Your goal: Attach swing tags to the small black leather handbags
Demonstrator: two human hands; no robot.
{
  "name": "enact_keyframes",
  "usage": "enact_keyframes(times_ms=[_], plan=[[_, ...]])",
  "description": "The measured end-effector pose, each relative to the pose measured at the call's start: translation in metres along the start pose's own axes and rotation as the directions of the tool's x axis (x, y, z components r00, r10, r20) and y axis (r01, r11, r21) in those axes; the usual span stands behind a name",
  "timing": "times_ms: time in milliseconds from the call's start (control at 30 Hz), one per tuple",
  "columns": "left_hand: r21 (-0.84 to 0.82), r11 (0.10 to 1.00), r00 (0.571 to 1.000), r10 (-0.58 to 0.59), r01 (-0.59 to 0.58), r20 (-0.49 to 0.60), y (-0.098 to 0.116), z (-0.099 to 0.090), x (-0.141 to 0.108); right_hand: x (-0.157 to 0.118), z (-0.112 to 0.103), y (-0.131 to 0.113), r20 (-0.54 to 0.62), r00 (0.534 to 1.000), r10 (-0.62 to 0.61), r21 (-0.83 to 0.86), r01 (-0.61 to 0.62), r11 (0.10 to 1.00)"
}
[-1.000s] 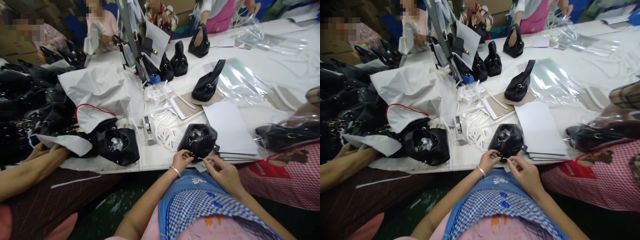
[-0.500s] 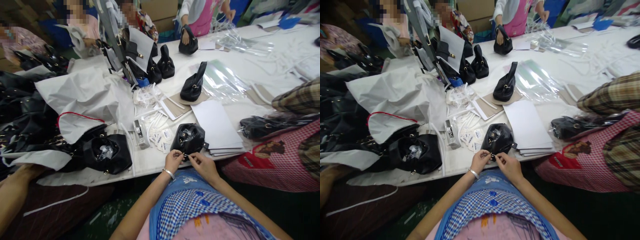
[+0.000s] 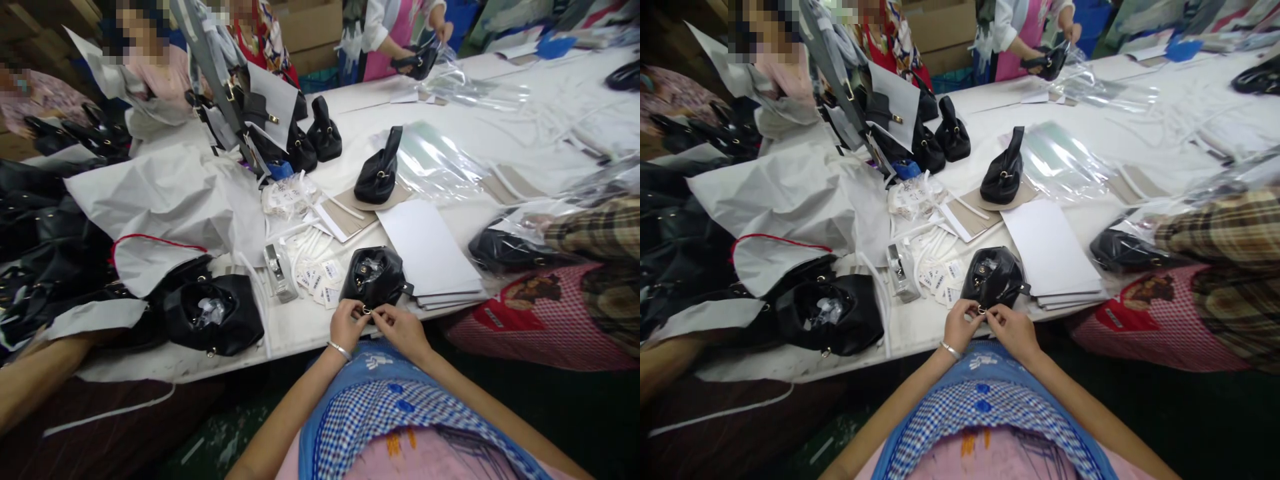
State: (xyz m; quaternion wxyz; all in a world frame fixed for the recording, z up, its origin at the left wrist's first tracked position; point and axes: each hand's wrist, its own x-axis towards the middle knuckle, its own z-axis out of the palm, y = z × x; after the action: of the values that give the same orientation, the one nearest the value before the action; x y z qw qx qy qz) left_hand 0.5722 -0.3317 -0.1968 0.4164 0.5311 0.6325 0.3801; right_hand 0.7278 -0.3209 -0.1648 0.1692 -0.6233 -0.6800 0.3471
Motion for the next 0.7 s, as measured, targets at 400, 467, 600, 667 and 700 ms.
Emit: enact_keyframes(times_ms=[400,467,600,667,700], plan=[[0.043,0.994,0.994,0.104,-0.105,0.014,0.012,-0.026,-0.013,-0.006,-0.002,0.013,0.18,0.978,-0.101,0.101,0.084,0.991],[-0.018,0.998,0.998,0.053,-0.054,-0.043,0.019,-0.032,-0.015,-0.009,-0.003,0.021,0.199,0.961,-0.192,0.067,0.182,0.981],[-0.291,0.949,0.992,-0.124,0.118,-0.003,0.031,-0.033,-0.014,-0.014,-0.004,0.031,0.274,0.922,-0.272,0.164,0.234,0.958],[-0.444,0.864,0.971,-0.208,0.238,0.116,0.035,-0.03,-0.013,-0.016,-0.005,0.034,0.348,0.902,-0.257,0.26,0.17,0.95],[-0.499,0.816,0.956,-0.237,0.292,0.171,0.036,-0.029,-0.012,-0.017,-0.006,0.035,0.373,0.896,-0.242,0.289,0.136,0.947]])
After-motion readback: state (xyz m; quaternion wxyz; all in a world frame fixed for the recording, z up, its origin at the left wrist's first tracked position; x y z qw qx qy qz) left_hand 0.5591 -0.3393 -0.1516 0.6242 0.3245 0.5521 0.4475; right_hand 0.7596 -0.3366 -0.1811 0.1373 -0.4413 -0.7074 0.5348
